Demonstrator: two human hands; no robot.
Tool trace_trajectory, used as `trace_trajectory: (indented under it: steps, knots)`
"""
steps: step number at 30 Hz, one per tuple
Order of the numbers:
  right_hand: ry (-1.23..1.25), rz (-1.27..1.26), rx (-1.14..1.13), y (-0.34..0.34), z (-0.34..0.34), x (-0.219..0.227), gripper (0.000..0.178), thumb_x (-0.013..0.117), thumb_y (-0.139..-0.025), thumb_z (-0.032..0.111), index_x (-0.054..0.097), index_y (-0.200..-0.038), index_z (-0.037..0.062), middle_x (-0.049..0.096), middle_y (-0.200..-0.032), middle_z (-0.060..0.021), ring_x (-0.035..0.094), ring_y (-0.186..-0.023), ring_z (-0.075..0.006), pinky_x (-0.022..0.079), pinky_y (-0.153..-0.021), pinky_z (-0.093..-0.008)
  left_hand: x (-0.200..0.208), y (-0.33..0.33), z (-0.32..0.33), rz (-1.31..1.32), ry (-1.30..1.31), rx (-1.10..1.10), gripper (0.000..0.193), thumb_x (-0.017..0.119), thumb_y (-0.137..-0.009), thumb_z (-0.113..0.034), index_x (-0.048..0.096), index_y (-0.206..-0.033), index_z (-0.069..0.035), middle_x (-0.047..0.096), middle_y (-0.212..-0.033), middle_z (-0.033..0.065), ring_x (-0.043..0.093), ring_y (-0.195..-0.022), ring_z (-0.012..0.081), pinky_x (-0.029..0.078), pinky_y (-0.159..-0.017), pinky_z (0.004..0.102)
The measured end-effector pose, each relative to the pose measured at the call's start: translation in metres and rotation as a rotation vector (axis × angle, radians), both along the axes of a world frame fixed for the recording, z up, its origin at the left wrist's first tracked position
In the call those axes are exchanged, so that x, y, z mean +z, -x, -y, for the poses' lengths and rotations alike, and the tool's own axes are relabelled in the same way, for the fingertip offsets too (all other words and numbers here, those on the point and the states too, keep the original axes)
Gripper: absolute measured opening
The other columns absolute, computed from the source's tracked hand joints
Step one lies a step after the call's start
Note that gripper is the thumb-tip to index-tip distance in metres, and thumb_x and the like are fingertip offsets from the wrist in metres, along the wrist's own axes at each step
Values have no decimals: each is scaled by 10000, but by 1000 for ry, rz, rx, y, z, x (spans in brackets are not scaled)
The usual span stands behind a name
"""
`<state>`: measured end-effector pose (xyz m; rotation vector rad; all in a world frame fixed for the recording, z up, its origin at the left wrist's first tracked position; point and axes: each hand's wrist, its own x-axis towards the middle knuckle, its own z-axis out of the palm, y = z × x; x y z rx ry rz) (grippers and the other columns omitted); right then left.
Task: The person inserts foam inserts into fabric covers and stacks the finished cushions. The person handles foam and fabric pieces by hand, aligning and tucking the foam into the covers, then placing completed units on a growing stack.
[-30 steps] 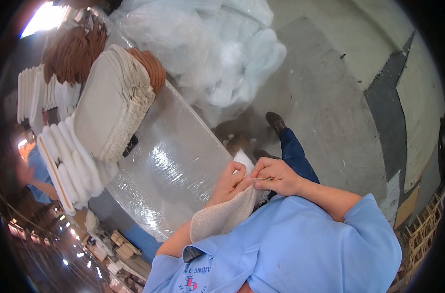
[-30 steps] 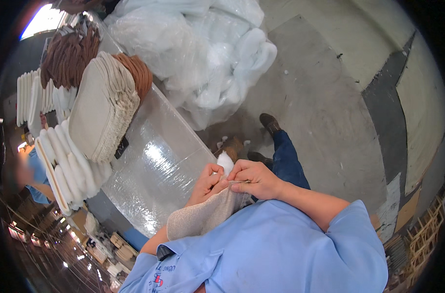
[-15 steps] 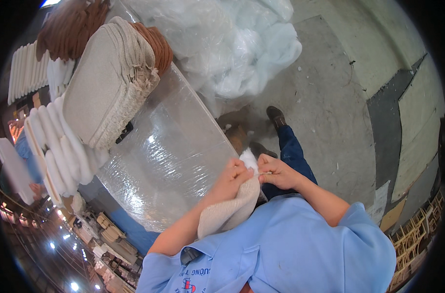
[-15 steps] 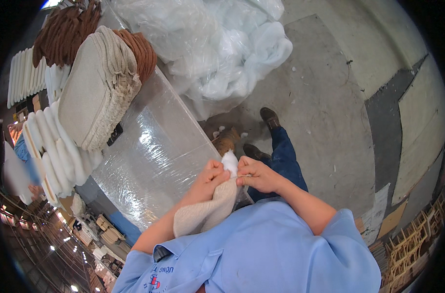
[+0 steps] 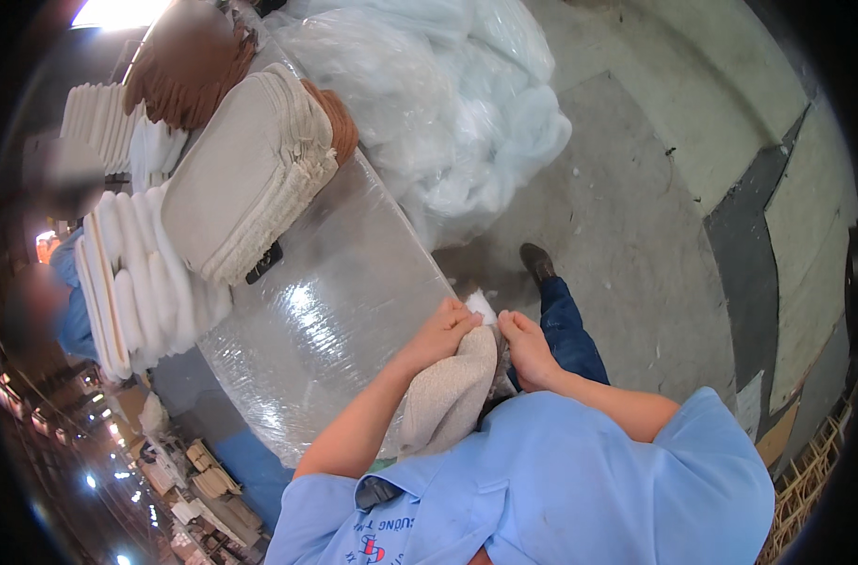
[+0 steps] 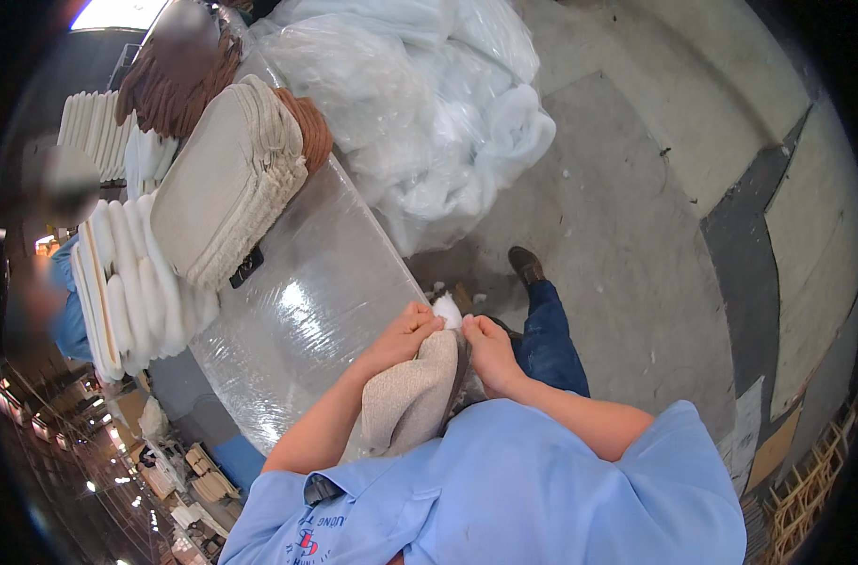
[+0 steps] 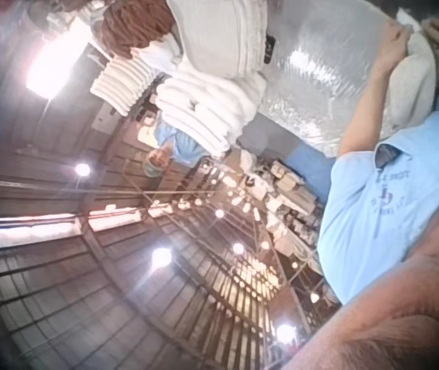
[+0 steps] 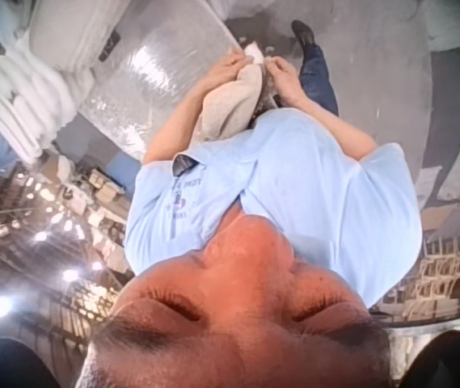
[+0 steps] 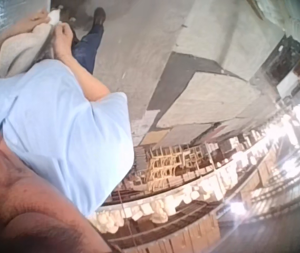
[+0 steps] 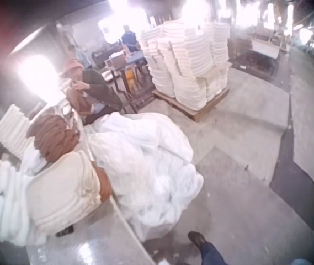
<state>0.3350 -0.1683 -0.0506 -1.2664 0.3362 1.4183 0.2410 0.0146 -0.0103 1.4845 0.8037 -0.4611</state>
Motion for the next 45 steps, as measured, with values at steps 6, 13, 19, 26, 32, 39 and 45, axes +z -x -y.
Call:
trace_trajectory:
  steps: [6,13,19,26,32,39,45]
  knots:
    - [267,-251,-256,-6,-55,30,537,497,-1115,513,656,-1172,3,675,-1074,-129,644,-977,-204,526,-863,-386,-11,1,-1,87,-57,-25,383,661,-1062,-331,694,-977,40,541,-1167,58,536,-1043,163,450,-936,314]
    - [323,152,-40,0,-60,-18,692,562,-1053,590,724,-1030,-82,742,-991,-160,662,-868,-238,522,-781,-446,-34,-6,2,192,-322,-133,399,685,-993,-379,760,-854,-12,629,-808,196,614,-771,329,499,-751,446]
    - [514,369,119,-2,-69,-45,683,605,-1040,547,717,-859,-102,717,-811,-167,628,-751,-243,503,-743,-462,-52,-15,-9,59,-133,-129,529,645,-992,-471,773,-820,13,692,-734,269,660,-625,386,534,-692,518]
    - [454,243,28,15,-57,-127,644,639,-997,544,754,-925,-86,751,-864,-172,668,-806,-259,529,-776,-462,-59,-7,0,-26,-74,59,554,614,-1013,-493,792,-873,12,721,-793,264,666,-669,324,544,-726,483]
    - [283,174,89,12,-72,-84,625,589,-1016,634,737,-916,35,711,-884,-92,648,-791,-226,545,-774,-441,-65,55,14,33,-35,207,518,590,-1048,-512,725,-971,-18,729,-918,148,641,-837,214,529,-797,432]
    - [96,-267,-176,12,-41,-68,597,569,-1032,657,719,-1083,81,727,-1031,-122,697,-941,-316,552,-925,-469,-8,150,54,-168,-10,314,468,609,-1050,-482,712,-1090,-27,739,-1023,116,661,-948,205,524,-846,374]
    - [50,-283,-60,0,-35,-72,677,475,-1027,721,664,-1262,115,694,-1231,-153,649,-1155,-381,497,-1065,-535,-11,127,76,-63,-499,601,313,588,-1074,-344,658,-988,-51,707,-866,168,686,-802,352,514,-710,432]
